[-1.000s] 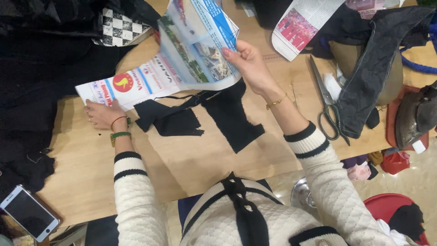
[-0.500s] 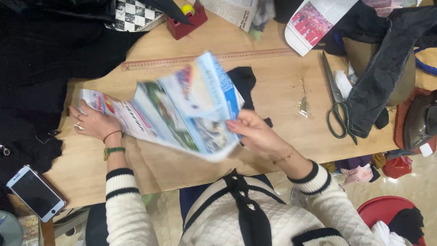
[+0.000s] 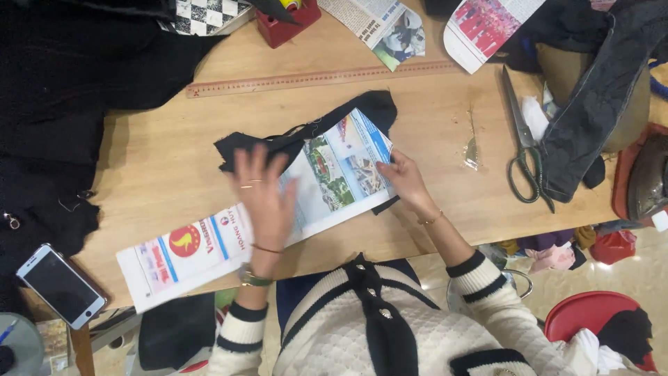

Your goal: The person cuts a black jacket with shears, then uses a paper pattern to trace and cut a piece of black fabric. They also use a ruler to measure the fabric and a white marker to mark the pattern on the fabric.

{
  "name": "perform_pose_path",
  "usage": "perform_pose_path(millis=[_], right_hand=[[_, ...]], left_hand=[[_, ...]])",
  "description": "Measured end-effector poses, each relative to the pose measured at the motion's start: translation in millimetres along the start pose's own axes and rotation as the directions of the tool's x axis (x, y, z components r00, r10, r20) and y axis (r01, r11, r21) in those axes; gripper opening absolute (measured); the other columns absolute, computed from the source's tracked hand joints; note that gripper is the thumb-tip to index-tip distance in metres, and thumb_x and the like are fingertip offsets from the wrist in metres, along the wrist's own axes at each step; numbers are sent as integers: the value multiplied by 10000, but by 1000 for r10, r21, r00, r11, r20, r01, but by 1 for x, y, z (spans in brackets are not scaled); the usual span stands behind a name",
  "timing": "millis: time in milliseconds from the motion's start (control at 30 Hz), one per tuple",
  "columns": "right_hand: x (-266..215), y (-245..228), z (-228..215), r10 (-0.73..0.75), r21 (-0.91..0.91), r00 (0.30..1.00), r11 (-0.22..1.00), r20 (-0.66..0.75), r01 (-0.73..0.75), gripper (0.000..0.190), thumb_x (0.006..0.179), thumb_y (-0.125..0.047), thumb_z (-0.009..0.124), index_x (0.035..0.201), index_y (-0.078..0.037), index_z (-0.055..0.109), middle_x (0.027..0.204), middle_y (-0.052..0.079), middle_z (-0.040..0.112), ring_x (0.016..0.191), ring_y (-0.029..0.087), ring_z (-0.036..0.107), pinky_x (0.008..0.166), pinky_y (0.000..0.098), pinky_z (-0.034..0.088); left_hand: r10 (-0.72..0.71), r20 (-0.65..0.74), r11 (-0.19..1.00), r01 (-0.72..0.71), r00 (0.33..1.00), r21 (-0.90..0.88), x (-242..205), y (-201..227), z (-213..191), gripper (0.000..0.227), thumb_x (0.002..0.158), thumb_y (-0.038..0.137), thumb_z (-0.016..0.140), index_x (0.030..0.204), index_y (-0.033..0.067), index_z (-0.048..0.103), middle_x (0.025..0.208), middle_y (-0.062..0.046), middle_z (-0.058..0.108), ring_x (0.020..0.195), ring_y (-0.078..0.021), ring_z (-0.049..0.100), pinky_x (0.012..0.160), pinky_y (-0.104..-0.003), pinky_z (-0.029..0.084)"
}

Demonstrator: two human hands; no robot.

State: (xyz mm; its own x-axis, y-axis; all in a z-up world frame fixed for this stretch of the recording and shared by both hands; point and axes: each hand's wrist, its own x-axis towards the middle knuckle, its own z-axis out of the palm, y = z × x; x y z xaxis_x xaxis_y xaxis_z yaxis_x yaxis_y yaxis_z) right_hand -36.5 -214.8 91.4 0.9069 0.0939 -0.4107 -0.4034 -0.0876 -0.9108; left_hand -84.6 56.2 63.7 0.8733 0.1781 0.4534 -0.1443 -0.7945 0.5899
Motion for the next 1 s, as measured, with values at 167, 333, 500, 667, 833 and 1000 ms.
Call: perform_pose_path(millis=[167, 333, 500, 667, 833, 1000], right_hand=[[35, 44, -18, -132, -233, 991, 965, -25, 123, 513, 962, -130, 721, 1425, -3, 539, 1001, 190, 742, 907, 267, 739, 799, 394, 598], [14, 16, -26, -194, -444, 974, 888, -121, 121, 556, 978, -148, 690, 1475, -28, 469, 989, 227, 738, 869, 319, 734, 789, 431, 583], [-7, 23, -48, -285, -583, 936, 804, -209, 115, 433, 1010, -83, 637, 1432, -38, 547, 1101, 197, 731, 1006, 339, 712, 866, 426, 563], [-29, 70, -62, -509, -747, 851, 615, -131, 253, 224, 1007, -87, 664, 1230, -98, 689, 1129, 68, 663, 1133, 260, 595, 984, 389, 493], [-46, 91, -59, -542, -770, 822, 595, -173, 230, 221, 978, -89, 702, 1193, -137, 700, 1111, 25, 582, 1149, 237, 542, 984, 375, 475], [-45, 99, -56, -556, -751, 814, 608, -172, 257, 221, 977, -110, 707, 1194, -150, 703, 1106, 23, 558, 1150, 238, 523, 972, 364, 467]], left_hand=[[227, 398, 974, -199, 889, -111, -40, 37, 43, 602, 941, 625, 552, 1401, 236, 563, 1664, -70, 273, 1553, -333, 129, 1204, -670, -12], [202, 607, 975, -217, 769, -48, -58, 25, 68, 850, 799, 623, 731, 1512, 265, 438, 1676, -86, 224, 1556, -326, 132, 1201, -704, 10], [173, 571, 975, -220, 803, 14, -70, 26, 75, 832, 838, 665, 658, 1533, 276, 417, 1678, -96, 215, 1552, -315, 154, 1203, -693, 25], [195, 475, 970, -239, 858, 34, -77, 29, 82, 686, 924, 592, 614, 1499, 245, 474, 1659, -119, 277, 1545, -323, 186, 1195, -691, 42], [234, 430, 951, -298, 872, 87, -80, 32, 88, 624, 919, 547, 649, 1441, 223, 543, 1585, -121, 400, 1487, -335, 314, 1176, -697, 177], [356, 326, 895, -420, 876, 151, -89, 31, 100, 391, 979, 452, 616, 1232, 162, 686, 1370, -97, 634, 1299, -294, 565, 1027, -539, 454]])
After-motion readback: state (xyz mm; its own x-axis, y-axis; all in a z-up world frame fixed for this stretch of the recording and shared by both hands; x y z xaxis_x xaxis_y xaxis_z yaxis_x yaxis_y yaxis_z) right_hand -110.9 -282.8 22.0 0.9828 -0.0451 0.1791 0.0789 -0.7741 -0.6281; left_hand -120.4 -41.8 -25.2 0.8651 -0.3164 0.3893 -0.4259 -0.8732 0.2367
